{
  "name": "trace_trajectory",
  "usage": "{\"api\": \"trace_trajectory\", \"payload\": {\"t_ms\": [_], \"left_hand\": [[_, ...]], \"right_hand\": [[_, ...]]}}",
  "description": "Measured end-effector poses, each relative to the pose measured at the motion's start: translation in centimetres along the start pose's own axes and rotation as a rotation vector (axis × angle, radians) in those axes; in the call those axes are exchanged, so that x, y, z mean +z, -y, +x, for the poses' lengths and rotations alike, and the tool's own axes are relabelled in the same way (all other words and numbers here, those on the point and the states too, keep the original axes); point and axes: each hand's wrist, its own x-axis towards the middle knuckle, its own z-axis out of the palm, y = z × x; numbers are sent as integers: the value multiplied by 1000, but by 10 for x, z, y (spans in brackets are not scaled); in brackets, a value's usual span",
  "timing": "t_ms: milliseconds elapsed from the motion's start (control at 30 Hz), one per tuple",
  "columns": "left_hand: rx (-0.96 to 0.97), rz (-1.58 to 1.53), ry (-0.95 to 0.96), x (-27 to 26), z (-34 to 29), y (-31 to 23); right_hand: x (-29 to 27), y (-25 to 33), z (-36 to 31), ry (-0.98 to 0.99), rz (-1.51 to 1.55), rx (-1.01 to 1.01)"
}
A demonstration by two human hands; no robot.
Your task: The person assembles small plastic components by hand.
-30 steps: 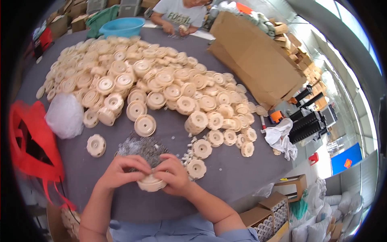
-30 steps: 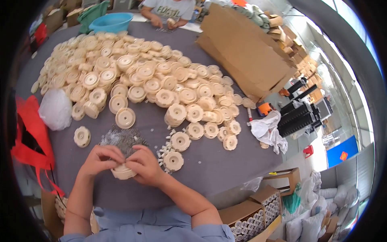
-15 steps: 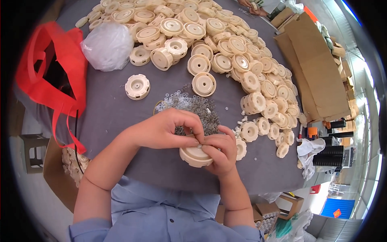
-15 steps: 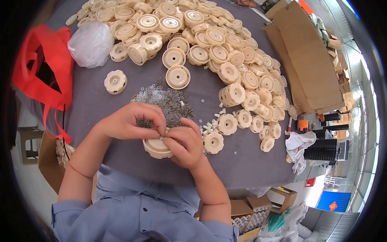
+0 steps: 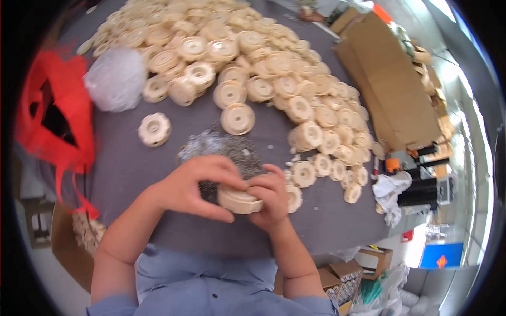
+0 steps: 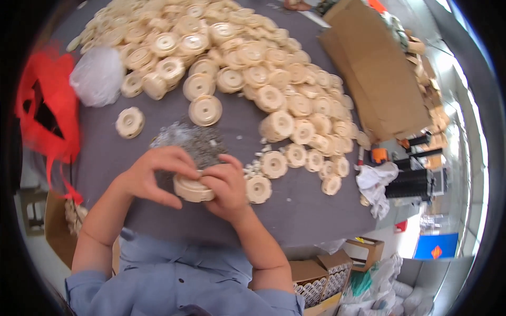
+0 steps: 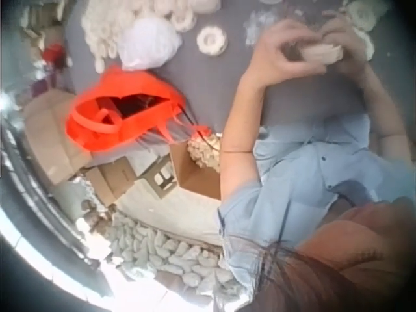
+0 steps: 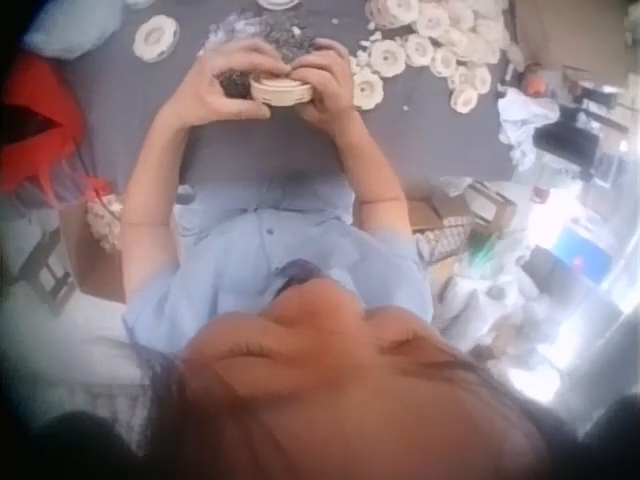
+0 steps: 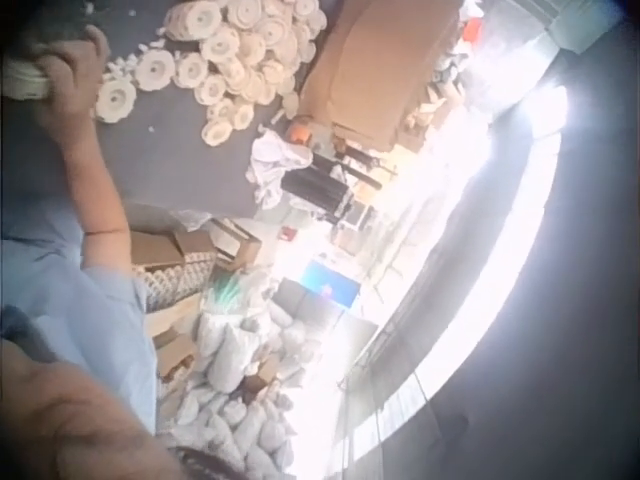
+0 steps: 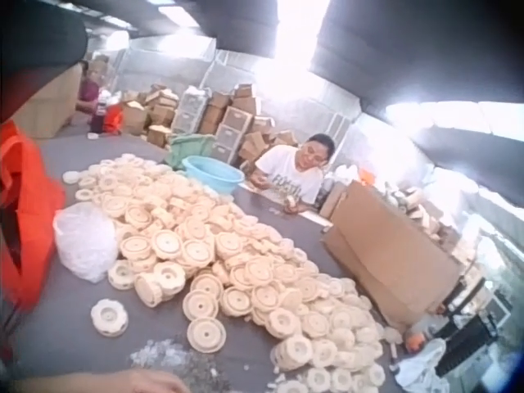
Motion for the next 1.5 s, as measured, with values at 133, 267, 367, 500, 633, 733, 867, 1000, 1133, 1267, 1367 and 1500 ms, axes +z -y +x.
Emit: {"api": "trace_trajectory", "payload": {"t_ms": [133, 267, 367, 500, 633, 733, 867, 1000, 1133, 1267, 1367, 1500], "left_hand": [[-24, 165, -89, 5, -2, 9], [-35, 149, -93, 7, -2, 15], [-136, 104, -157, 8, -2, 16], [-65, 120, -146, 12, 1, 19], [-20, 124, -169, 17, -1, 21], [-30, 100, -201, 17, -5, 26], [-40, 114, -230, 18, -6, 27], [-68, 130, -253, 22, -4, 24], [-64, 116, -281, 23, 1, 23], [-189, -92, -243, 14, 0, 22], [-290, -160, -232, 8, 0, 15], [-236, -137, -190, 10, 3, 15]], "right_hand": [[8, -3, -1, -10, 99, 23], [12, -9, -5, -43, 94, 27], [12, -7, -4, -58, 121, 35], [11, -8, -5, -83, 142, 26], [10, -7, -6, -86, 172, 34], [12, -5, -4, -80, 197, 46], [14, -7, -6, -73, 229, 92], [13, -6, -6, -67, 254, 117], [11, -8, -6, -88, 302, 157], [11, -8, -5, -65, 299, 138], [14, -8, -3, -53, 256, 97], [6, -7, -3, 38, 136, 94]]}}
